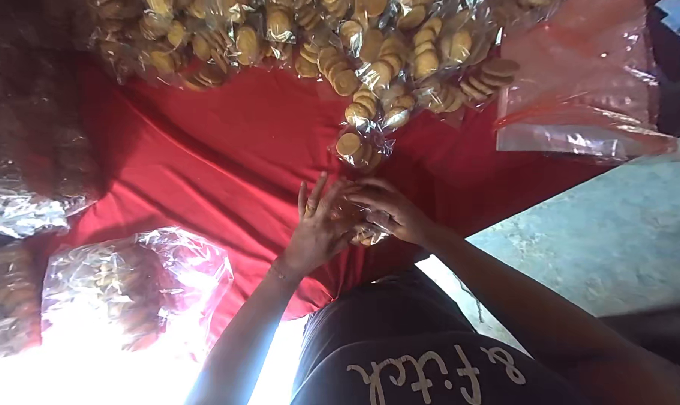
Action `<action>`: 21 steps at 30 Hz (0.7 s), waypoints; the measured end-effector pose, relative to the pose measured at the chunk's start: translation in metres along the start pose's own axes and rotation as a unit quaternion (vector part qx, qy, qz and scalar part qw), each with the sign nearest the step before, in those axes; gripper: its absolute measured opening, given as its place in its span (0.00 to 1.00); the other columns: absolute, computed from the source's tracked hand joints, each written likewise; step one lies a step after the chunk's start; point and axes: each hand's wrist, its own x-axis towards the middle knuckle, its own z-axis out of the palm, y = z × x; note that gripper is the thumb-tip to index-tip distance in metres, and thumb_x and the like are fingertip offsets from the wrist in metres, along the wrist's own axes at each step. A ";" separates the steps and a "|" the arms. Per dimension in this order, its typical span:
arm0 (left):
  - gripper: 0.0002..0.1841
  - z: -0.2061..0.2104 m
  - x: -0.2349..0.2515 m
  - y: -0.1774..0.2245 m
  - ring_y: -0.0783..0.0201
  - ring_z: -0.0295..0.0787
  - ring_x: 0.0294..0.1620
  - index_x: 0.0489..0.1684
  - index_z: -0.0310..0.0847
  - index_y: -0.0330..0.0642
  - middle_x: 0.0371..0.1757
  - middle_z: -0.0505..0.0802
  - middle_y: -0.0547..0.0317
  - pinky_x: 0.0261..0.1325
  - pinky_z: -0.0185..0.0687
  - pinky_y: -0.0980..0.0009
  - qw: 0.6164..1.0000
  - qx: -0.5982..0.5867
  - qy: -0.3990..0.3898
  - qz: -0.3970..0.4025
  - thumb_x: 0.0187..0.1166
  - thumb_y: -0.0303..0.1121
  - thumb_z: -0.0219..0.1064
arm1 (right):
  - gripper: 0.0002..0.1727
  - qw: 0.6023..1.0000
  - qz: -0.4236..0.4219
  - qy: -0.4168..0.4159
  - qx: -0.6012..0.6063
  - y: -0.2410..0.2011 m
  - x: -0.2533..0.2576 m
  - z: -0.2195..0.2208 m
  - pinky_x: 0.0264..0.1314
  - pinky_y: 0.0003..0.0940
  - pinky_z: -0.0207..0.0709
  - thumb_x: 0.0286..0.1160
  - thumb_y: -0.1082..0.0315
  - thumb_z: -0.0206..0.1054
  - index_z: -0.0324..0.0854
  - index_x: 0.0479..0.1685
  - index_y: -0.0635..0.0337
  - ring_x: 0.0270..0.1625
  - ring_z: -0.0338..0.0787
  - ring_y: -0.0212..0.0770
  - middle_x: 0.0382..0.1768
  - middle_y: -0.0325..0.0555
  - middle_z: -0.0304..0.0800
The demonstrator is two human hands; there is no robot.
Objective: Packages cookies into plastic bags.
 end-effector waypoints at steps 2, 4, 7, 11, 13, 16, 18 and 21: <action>0.11 0.003 0.006 -0.014 0.41 0.57 0.91 0.49 0.94 0.50 0.85 0.71 0.38 0.88 0.48 0.35 0.995 -0.092 -0.030 -0.006 0.79 0.40 0.69 | 0.26 0.999 0.016 -0.004 0.047 0.000 -0.005 0.001 0.82 0.37 0.72 0.89 0.53 0.53 0.81 0.72 0.62 0.81 0.73 0.42 0.78 0.55 0.73; 0.12 0.009 0.006 -0.017 0.49 0.70 0.84 0.53 0.93 0.47 0.82 0.76 0.40 0.84 0.68 0.52 0.988 -0.152 -0.038 -0.015 0.81 0.39 0.68 | 0.51 0.994 0.080 -0.022 0.068 -0.009 -0.015 0.001 0.84 0.43 0.68 0.72 0.25 0.54 0.70 0.81 0.63 0.86 0.66 0.45 0.86 0.59 0.61; 0.12 0.016 -0.003 -0.010 0.52 0.77 0.76 0.51 0.92 0.47 0.75 0.79 0.36 0.78 0.74 0.60 0.979 -0.200 -0.020 -0.046 0.81 0.41 0.69 | 0.62 0.996 0.093 0.015 0.001 -0.019 -0.026 0.021 0.86 0.51 0.62 0.50 0.24 0.73 0.67 0.84 0.59 0.86 0.65 0.55 0.87 0.66 0.56; 0.21 -0.028 0.024 -0.023 0.63 0.80 0.74 0.42 0.90 0.37 0.67 0.88 0.46 0.77 0.75 0.64 0.943 -0.305 -0.073 -0.108 0.84 0.48 0.62 | 0.42 0.988 0.044 0.084 -0.125 -0.012 -0.027 0.041 0.76 0.61 0.70 0.60 0.36 0.74 0.77 0.74 0.51 0.77 0.77 0.62 0.75 0.68 0.75; 0.19 -0.045 0.061 -0.044 0.61 0.83 0.71 0.48 0.85 0.31 0.67 0.89 0.48 0.74 0.78 0.61 0.936 -0.289 -0.047 -0.196 0.85 0.42 0.58 | 0.39 0.988 0.044 0.068 -0.132 -0.013 -0.026 0.040 0.76 0.59 0.69 0.60 0.39 0.74 0.79 0.72 0.50 0.76 0.78 0.60 0.75 0.66 0.76; 0.25 -0.034 0.127 -0.074 0.49 0.82 0.72 0.78 0.71 0.31 0.74 0.83 0.39 0.73 0.77 0.52 0.935 -0.188 -0.104 -0.283 0.86 0.36 0.63 | 0.40 0.991 0.043 0.055 -0.113 -0.012 -0.025 0.039 0.80 0.57 0.67 0.60 0.38 0.74 0.79 0.72 0.50 0.78 0.76 0.58 0.76 0.63 0.75; 0.29 -0.014 0.152 -0.084 0.47 0.84 0.65 0.77 0.69 0.30 0.67 0.84 0.35 0.69 0.79 0.51 0.923 -0.192 -0.153 -0.298 0.80 0.35 0.71 | 0.42 0.994 0.051 0.037 -0.089 -0.012 -0.024 0.031 0.83 0.57 0.65 0.59 0.36 0.75 0.79 0.73 0.52 0.80 0.74 0.57 0.78 0.63 0.73; 0.24 -0.006 0.135 -0.078 0.55 0.86 0.57 0.68 0.76 0.33 0.60 0.87 0.42 0.61 0.84 0.56 0.907 -0.304 -0.148 -0.249 0.73 0.29 0.73 | 0.48 0.990 0.093 0.029 -0.099 -0.019 -0.033 0.022 0.85 0.60 0.61 0.54 0.27 0.73 0.78 0.75 0.47 0.86 0.64 0.64 0.86 0.69 0.60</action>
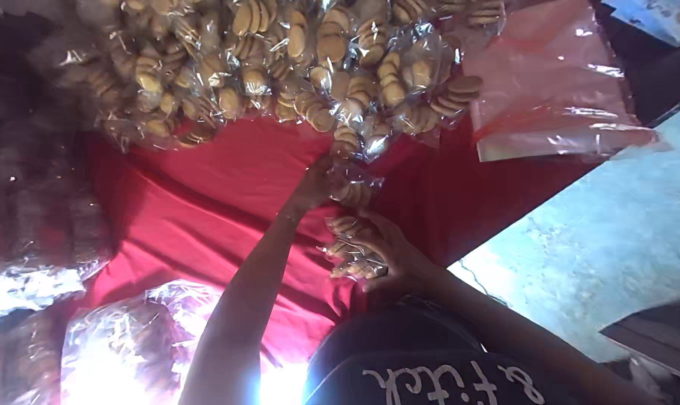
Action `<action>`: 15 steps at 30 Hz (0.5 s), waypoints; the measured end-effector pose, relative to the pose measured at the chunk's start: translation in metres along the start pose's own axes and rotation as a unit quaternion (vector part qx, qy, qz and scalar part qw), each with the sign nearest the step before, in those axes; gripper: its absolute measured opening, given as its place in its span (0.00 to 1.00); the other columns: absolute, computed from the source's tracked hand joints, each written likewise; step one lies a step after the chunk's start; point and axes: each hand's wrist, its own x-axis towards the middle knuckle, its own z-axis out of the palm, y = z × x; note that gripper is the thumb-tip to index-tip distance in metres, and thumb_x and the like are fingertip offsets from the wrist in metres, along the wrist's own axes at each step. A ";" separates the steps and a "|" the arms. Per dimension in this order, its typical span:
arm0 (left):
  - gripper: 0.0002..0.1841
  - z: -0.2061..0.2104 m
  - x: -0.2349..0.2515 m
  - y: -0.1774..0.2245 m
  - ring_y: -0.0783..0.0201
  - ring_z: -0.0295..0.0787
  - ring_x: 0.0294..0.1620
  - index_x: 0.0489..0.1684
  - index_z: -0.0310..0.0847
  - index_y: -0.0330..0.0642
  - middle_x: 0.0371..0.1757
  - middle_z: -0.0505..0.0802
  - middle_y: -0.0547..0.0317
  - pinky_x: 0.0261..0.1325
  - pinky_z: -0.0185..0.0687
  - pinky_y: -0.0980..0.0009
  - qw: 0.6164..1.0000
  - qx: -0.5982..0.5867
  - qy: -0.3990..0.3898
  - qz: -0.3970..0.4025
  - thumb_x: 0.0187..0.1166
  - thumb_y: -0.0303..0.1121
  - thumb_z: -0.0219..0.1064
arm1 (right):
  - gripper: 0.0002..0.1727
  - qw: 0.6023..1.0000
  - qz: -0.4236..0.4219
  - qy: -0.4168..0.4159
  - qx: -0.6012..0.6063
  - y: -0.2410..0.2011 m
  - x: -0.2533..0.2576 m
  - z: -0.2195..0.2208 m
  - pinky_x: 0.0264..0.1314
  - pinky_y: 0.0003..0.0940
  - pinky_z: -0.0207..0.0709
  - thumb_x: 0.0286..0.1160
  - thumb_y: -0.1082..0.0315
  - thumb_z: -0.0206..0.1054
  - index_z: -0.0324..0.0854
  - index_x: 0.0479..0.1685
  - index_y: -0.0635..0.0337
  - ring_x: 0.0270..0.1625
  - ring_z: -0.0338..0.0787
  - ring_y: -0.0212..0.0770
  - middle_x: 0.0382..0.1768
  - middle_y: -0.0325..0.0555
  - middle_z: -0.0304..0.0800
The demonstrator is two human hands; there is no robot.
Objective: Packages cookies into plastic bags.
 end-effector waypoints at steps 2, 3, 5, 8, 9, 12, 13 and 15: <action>0.18 0.005 -0.032 -0.007 0.64 0.88 0.52 0.62 0.76 0.38 0.58 0.89 0.53 0.54 0.87 0.64 0.995 -0.069 -0.002 0.071 0.74 0.24 0.67 | 0.49 1.000 0.008 -0.012 -0.008 0.001 -0.006 -0.004 0.89 0.57 0.56 0.49 0.32 0.79 0.74 0.80 0.39 0.91 0.53 0.67 0.90 0.73 0.46; 0.15 0.009 -0.045 -0.013 0.65 0.88 0.52 0.57 0.75 0.37 0.56 0.89 0.54 0.54 0.87 0.64 0.992 -0.087 0.009 0.093 0.74 0.21 0.66 | 0.49 1.000 0.012 -0.014 -0.009 0.001 -0.009 -0.006 0.90 0.55 0.55 0.48 0.35 0.82 0.74 0.80 0.37 0.93 0.48 0.67 0.90 0.75 0.41; 0.15 0.022 -0.073 -0.026 0.68 0.89 0.55 0.60 0.75 0.34 0.57 0.90 0.56 0.61 0.87 0.65 0.986 -0.121 0.036 0.113 0.77 0.19 0.63 | 0.46 1.000 0.018 0.001 -0.018 0.002 -0.011 -0.005 0.90 0.50 0.57 0.50 0.38 0.82 0.75 0.79 0.35 0.93 0.47 0.66 0.90 0.78 0.36; 0.15 0.045 -0.094 -0.045 0.68 0.86 0.65 0.60 0.82 0.31 0.62 0.90 0.55 0.72 0.81 0.65 0.970 -0.196 0.051 0.134 0.82 0.23 0.53 | 0.44 1.000 -0.015 0.003 -0.021 0.007 0.001 -0.003 0.91 0.51 0.56 0.53 0.38 0.80 0.73 0.78 0.35 0.93 0.48 0.65 0.91 0.77 0.34; 0.17 0.050 -0.092 -0.045 0.66 0.84 0.67 0.58 0.84 0.31 0.63 0.90 0.53 0.74 0.79 0.64 0.969 -0.200 0.062 0.134 0.81 0.24 0.50 | 0.44 0.999 -0.032 -0.017 -0.016 0.010 0.010 -0.006 0.92 0.52 0.54 0.55 0.37 0.79 0.72 0.79 0.34 0.94 0.46 0.63 0.92 0.73 0.34; 0.20 0.053 -0.073 -0.039 0.63 0.82 0.69 0.53 0.87 0.34 0.63 0.89 0.51 0.76 0.75 0.61 0.972 -0.162 0.094 0.142 0.78 0.25 0.47 | 0.47 0.995 -0.058 -0.075 -0.014 0.018 0.031 -0.014 0.87 0.57 0.59 0.48 0.36 0.81 0.75 0.77 0.35 0.91 0.54 0.63 0.92 0.68 0.42; 0.19 0.051 -0.068 -0.038 0.62 0.81 0.68 0.51 0.88 0.34 0.61 0.89 0.51 0.76 0.73 0.62 0.972 -0.154 0.098 0.151 0.78 0.25 0.47 | 0.46 0.994 -0.068 -0.081 -0.020 0.022 0.035 -0.016 0.87 0.57 0.59 0.49 0.33 0.79 0.74 0.77 0.33 0.91 0.55 0.61 0.92 0.66 0.44; 0.18 0.050 -0.064 -0.037 0.62 0.82 0.66 0.46 0.89 0.33 0.57 0.90 0.50 0.75 0.74 0.61 0.968 -0.161 0.103 0.163 0.78 0.26 0.49 | 0.46 0.992 -0.087 -0.087 -0.025 0.025 0.042 -0.023 0.88 0.52 0.60 0.52 0.28 0.76 0.71 0.77 0.29 0.90 0.57 0.55 0.90 0.63 0.49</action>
